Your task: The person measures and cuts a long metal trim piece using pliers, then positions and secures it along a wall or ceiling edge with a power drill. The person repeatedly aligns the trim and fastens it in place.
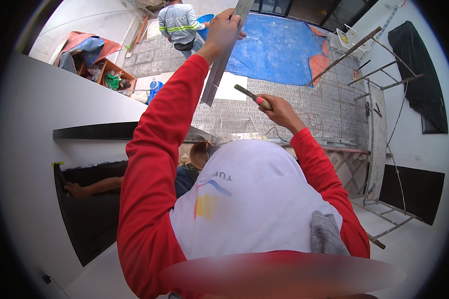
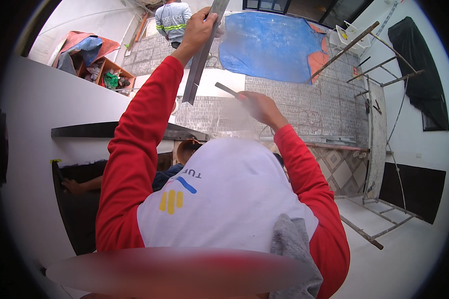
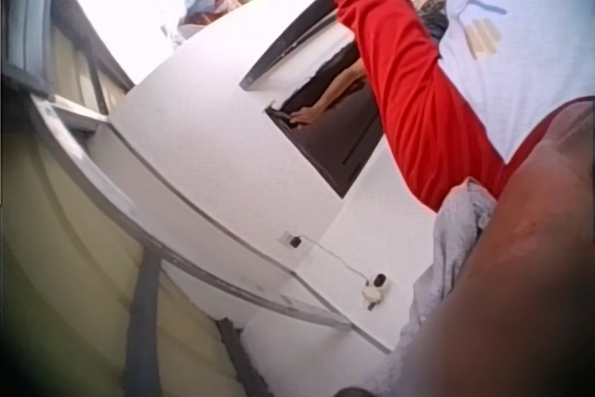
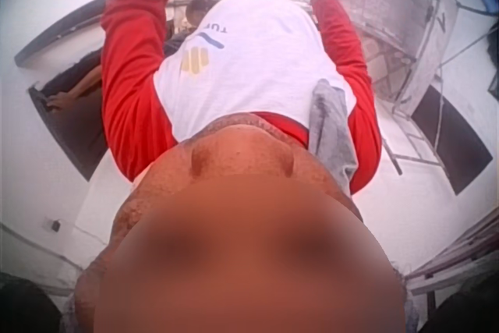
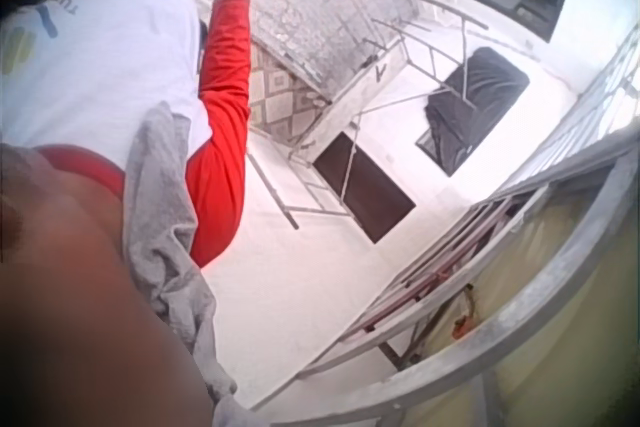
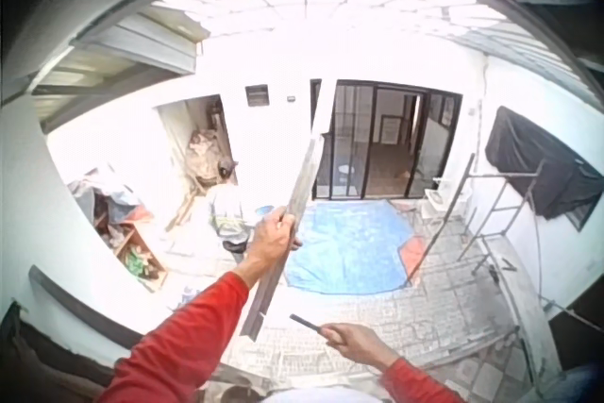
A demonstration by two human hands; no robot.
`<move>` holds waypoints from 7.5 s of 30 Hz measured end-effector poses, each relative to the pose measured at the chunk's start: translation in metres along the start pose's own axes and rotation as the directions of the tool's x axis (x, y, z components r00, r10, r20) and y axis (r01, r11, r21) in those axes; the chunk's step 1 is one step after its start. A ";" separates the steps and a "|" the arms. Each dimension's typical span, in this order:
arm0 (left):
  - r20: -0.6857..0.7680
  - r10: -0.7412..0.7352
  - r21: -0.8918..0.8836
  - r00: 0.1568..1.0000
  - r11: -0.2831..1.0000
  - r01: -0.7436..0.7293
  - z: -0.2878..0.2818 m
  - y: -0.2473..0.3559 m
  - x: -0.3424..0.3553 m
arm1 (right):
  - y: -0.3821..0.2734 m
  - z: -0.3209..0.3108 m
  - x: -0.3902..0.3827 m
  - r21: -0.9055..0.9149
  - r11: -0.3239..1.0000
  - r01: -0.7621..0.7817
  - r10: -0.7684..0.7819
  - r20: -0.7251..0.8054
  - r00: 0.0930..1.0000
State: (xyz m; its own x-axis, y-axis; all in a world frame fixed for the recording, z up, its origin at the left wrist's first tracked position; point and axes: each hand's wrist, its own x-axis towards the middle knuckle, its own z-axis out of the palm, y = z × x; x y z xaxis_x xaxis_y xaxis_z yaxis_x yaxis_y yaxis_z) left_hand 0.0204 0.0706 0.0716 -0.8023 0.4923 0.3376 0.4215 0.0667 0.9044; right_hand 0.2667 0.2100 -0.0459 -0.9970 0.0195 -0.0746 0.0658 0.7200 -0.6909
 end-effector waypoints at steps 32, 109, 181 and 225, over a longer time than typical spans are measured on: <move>-0.124 0.005 0.306 0.992 0.951 0.033 0.087 -0.045 -0.031 | -0.027 0.017 -0.028 -0.336 0.929 0.154 -0.108 0.152 0.983; 0.205 -0.815 0.196 0.541 0.576 0.794 0.144 -0.220 -0.292 | 0.108 0.108 -0.080 -0.099 0.978 -0.182 0.202 0.643 0.739; 0.268 -0.890 -0.165 0.369 0.335 0.928 0.064 -0.183 -0.479 | 0.135 0.201 -0.109 0.122 0.955 -0.271 0.082 0.767 0.636; 0.261 -0.907 -0.022 0.329 0.335 0.942 0.067 -0.164 -0.470 | 0.116 0.165 -0.094 0.084 0.982 -0.171 0.026 0.828 0.560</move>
State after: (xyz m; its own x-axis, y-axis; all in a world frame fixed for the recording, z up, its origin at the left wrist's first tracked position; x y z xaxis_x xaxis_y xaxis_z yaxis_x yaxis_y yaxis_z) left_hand 0.3564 -0.1135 -0.2530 -0.5357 0.3282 -0.7780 -0.6240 0.4668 0.6267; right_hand 0.3748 0.1773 -0.2374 -0.5229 -0.5448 -0.6556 0.2381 0.6452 -0.7260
